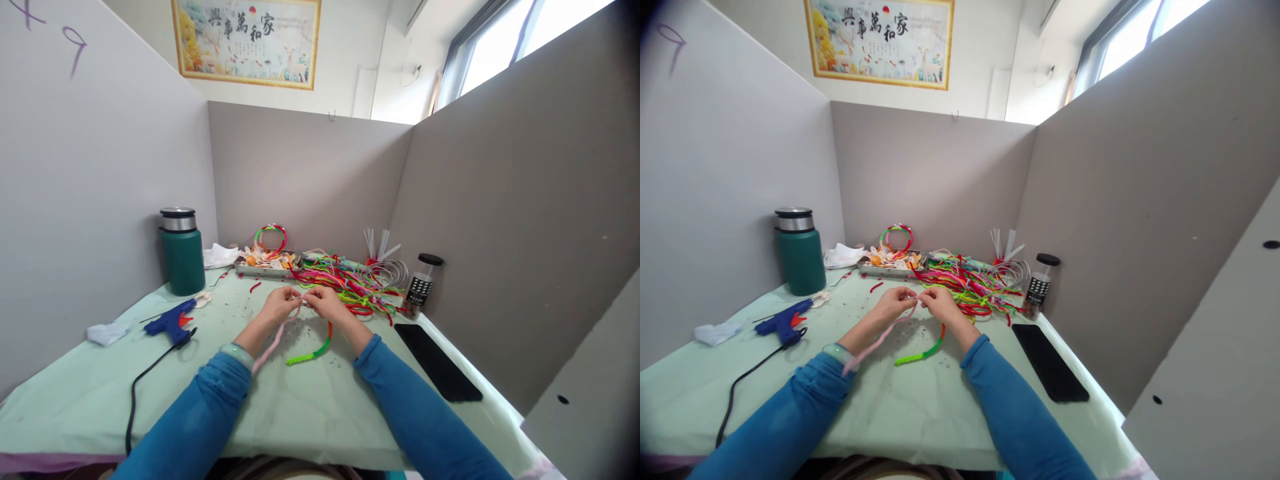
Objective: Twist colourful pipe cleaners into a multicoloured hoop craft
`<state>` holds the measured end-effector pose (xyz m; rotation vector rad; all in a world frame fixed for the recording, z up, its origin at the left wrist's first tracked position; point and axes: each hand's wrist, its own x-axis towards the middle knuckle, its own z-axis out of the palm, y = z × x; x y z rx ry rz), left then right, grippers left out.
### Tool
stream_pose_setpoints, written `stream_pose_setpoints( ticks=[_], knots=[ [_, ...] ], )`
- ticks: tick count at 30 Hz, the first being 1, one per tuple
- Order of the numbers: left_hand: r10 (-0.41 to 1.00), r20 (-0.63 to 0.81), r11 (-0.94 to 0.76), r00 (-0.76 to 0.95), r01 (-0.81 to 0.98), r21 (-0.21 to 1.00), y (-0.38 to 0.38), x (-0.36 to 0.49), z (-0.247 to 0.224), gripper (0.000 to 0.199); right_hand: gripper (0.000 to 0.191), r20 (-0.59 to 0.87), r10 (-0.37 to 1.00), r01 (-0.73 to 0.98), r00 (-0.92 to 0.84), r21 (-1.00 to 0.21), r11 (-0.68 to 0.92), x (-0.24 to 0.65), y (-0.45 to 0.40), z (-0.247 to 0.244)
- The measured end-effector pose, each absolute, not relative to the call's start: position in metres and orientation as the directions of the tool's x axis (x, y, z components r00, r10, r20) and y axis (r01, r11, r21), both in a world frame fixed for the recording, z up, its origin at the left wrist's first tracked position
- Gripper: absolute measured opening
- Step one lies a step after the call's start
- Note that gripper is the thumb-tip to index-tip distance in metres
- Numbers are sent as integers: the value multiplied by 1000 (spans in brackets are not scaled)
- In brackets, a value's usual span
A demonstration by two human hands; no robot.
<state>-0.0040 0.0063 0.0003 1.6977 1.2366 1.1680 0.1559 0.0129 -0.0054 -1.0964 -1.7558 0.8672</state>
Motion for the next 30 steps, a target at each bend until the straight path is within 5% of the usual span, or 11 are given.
stream_pose_setpoints(
  ticks=[12, 20, 30],
  knots=[
    [924, 378, -323, 57, 644, 693, -3, -2, 8, 18, 24, 327, 919, 323, -222, -864, 385, 152, 10, -2],
    [964, 217, -264, 155, 438, 859, -5, -3, 7, 24, 23, 330, 913, 324, -238, -860, 395, 152, 12, -5],
    [944, 278, -319, 176, 287, 903, 6, -4, -2, 35, 25, 337, 912, 330, -232, -855, 400, 153, 14, -7]
  ],
)
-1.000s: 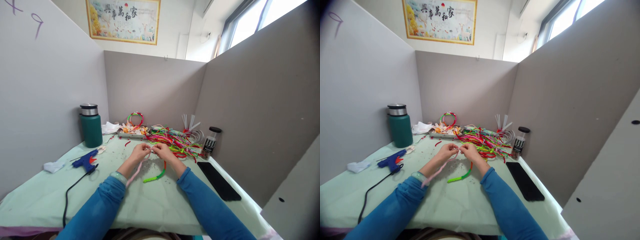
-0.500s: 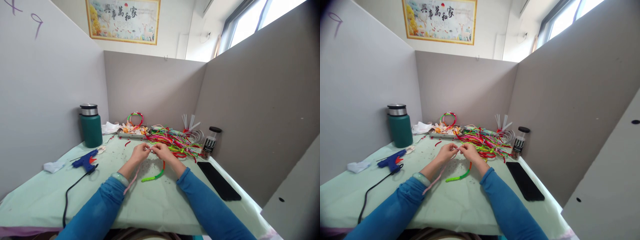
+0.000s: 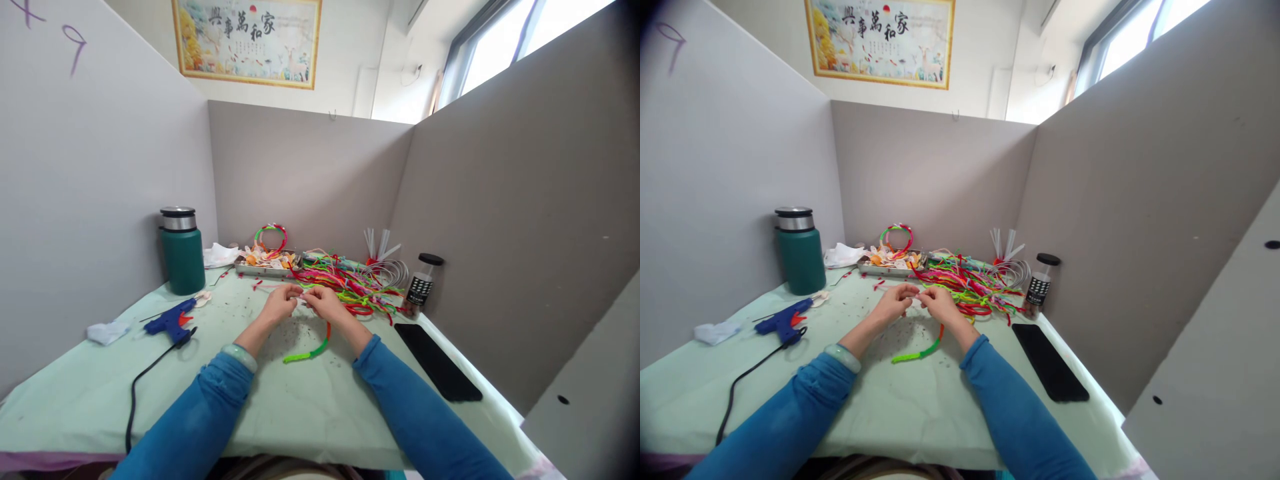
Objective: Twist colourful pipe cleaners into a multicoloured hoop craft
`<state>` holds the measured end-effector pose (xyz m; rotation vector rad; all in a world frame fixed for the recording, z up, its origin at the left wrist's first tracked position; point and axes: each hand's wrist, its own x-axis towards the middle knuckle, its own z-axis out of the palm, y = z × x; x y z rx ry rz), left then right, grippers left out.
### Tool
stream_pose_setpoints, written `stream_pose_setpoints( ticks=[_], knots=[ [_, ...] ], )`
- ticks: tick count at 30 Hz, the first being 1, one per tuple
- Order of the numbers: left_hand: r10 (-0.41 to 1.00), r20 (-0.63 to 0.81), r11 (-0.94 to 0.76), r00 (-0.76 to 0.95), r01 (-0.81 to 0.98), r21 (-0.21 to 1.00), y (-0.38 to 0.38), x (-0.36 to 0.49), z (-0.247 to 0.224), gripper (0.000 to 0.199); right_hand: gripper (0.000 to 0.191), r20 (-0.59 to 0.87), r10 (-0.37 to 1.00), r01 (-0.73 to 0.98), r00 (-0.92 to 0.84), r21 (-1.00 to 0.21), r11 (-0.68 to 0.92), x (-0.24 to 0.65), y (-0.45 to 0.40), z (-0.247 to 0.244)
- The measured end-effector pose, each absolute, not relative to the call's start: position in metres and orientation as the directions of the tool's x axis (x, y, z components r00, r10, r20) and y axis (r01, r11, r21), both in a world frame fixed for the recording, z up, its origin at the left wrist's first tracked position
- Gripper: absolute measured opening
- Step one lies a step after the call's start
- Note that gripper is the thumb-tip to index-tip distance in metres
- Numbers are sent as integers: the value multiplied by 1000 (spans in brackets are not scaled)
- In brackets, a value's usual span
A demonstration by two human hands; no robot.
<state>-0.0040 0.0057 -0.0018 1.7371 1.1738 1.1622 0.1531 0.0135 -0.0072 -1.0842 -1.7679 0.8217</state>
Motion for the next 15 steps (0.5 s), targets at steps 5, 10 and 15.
stream_pose_setpoints(
  ticks=[5, 10, 15],
  knots=[
    [934, 320, -351, 159, 234, 907, 1, -3, 2, 33, 26, 327, 919, 341, -221, -857, 387, 153, 13, -5],
    [960, 242, -267, 138, 210, 940, 3, -2, 1, 33, 25, 333, 919, 340, -213, -856, 389, 153, 11, -4],
    [987, 64, -88, 146, 165, 982, -6, -2, 11, 36, 21, 332, 918, 363, -217, -845, 392, 153, 4, 3]
  ],
)
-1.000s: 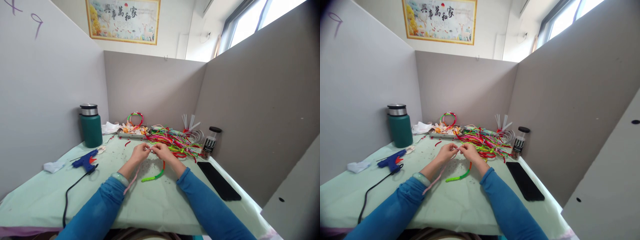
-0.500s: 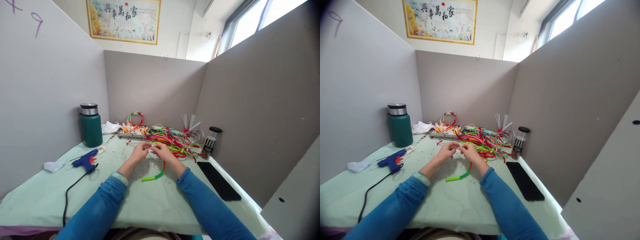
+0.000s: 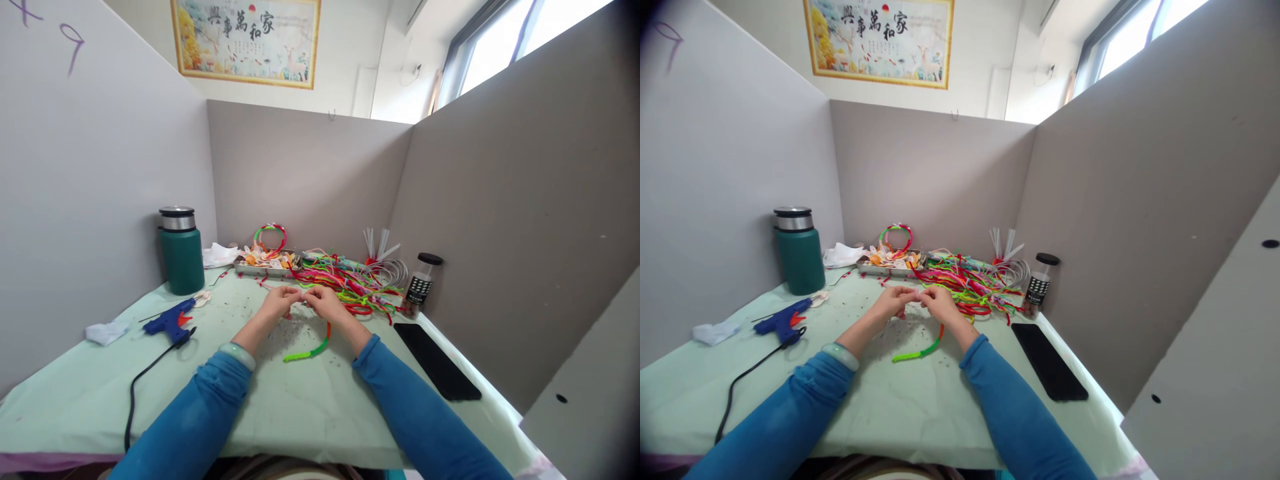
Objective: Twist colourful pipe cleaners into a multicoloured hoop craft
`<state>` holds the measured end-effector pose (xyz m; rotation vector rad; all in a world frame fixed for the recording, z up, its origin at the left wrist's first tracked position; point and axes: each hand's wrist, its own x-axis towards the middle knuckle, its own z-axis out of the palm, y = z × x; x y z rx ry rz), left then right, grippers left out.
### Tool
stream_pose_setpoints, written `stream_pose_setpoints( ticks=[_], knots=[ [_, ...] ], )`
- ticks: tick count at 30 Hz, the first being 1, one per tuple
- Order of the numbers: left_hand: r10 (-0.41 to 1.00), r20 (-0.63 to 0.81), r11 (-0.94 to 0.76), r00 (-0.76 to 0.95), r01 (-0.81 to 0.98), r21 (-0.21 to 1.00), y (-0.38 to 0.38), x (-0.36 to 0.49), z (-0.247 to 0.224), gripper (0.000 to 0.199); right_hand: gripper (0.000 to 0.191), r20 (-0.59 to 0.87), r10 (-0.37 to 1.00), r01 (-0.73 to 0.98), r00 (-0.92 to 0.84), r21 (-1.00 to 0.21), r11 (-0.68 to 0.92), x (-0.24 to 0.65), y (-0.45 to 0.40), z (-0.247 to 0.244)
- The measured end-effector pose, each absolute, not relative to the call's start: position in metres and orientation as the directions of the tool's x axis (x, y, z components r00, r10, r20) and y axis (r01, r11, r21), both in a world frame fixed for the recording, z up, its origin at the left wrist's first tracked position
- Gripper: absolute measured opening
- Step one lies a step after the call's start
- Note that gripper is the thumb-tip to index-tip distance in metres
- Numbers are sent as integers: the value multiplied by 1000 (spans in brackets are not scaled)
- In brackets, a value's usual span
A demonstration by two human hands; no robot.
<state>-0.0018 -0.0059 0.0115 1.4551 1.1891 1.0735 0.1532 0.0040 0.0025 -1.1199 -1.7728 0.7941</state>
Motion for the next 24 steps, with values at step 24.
stream_pose_setpoints(
  ticks=[24],
  knots=[
    [974, 160, -171, 161, 58, 984, -10, -3, 10, 26, 19, 332, 906, 401, -261, -817, 415, 151, 5, 1]
  ],
)
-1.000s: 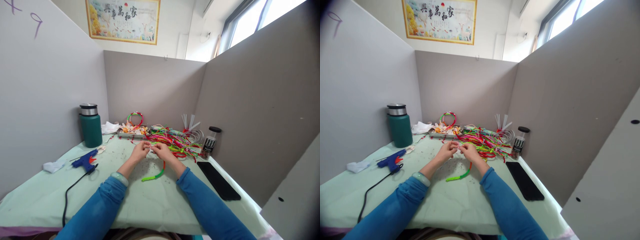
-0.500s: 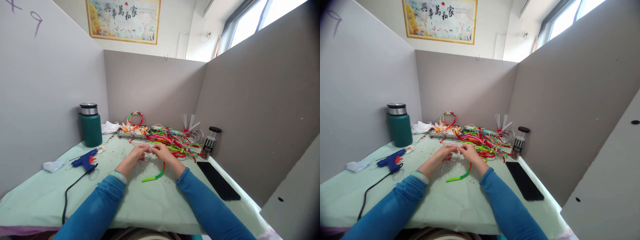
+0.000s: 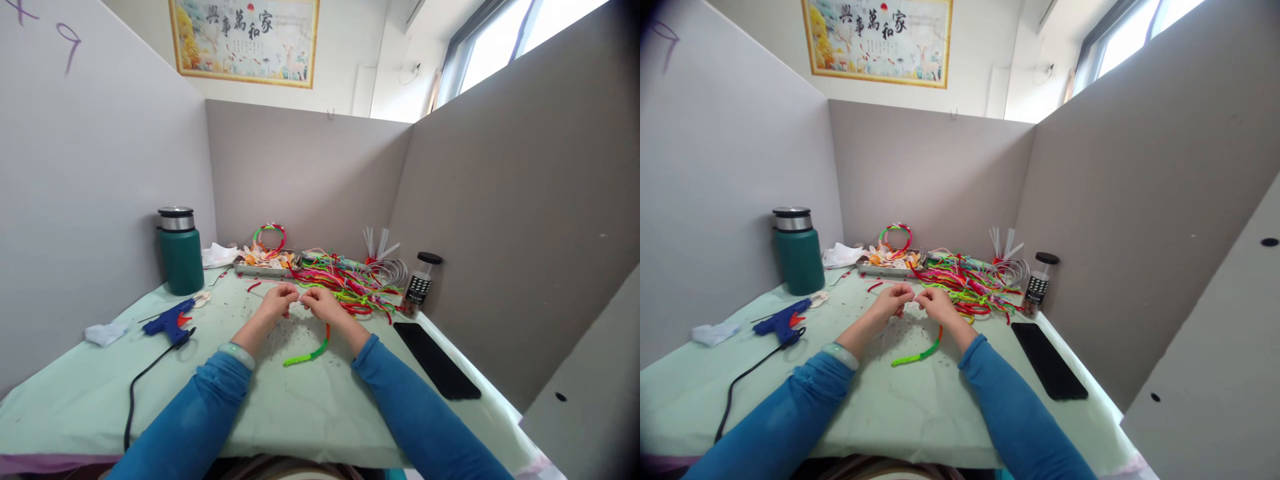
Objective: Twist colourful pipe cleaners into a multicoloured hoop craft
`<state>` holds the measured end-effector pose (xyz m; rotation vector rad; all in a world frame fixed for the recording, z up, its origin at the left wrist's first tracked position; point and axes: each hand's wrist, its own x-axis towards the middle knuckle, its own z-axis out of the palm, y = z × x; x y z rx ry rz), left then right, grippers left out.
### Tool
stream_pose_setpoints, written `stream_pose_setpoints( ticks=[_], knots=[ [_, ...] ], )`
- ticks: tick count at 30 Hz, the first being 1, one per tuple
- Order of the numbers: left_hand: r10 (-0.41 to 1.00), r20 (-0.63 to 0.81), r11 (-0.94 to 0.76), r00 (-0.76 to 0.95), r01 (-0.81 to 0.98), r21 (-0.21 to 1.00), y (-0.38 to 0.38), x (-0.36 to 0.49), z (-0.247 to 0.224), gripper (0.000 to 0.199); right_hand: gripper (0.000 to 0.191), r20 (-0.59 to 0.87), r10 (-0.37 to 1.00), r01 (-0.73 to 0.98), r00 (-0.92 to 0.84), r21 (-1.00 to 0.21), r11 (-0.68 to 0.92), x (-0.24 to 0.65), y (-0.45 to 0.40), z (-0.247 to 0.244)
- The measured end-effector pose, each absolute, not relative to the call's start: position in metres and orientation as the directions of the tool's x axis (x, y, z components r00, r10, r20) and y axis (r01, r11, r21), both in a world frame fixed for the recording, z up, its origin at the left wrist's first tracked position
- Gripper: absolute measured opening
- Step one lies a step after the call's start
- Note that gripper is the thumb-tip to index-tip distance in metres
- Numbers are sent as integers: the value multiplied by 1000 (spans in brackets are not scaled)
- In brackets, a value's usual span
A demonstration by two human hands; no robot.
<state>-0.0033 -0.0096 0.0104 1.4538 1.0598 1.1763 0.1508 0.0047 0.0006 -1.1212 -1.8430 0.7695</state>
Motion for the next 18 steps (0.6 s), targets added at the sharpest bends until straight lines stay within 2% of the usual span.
stream_pose_setpoints(
  ticks=[6, 10, 13, 18],
  knots=[
    [941, 296, -330, 162, 264, 906, -2, -5, 5, 24, 18, 301, 923, 388, -240, -842, 376, 152, 2, 3],
    [931, 317, -363, 181, 353, 862, -3, -6, 6, 22, 17, 278, 933, 366, -227, -864, 346, 153, 1, 3],
    [947, 274, -314, 167, 319, 894, -6, -4, 9, 19, 20, 281, 931, 361, -232, -864, 351, 154, 2, 3],
    [974, 173, -194, 146, 142, 971, -10, -1, 13, 17, 18, 303, 920, 361, -249, -852, 378, 154, 1, 4]
  ],
)
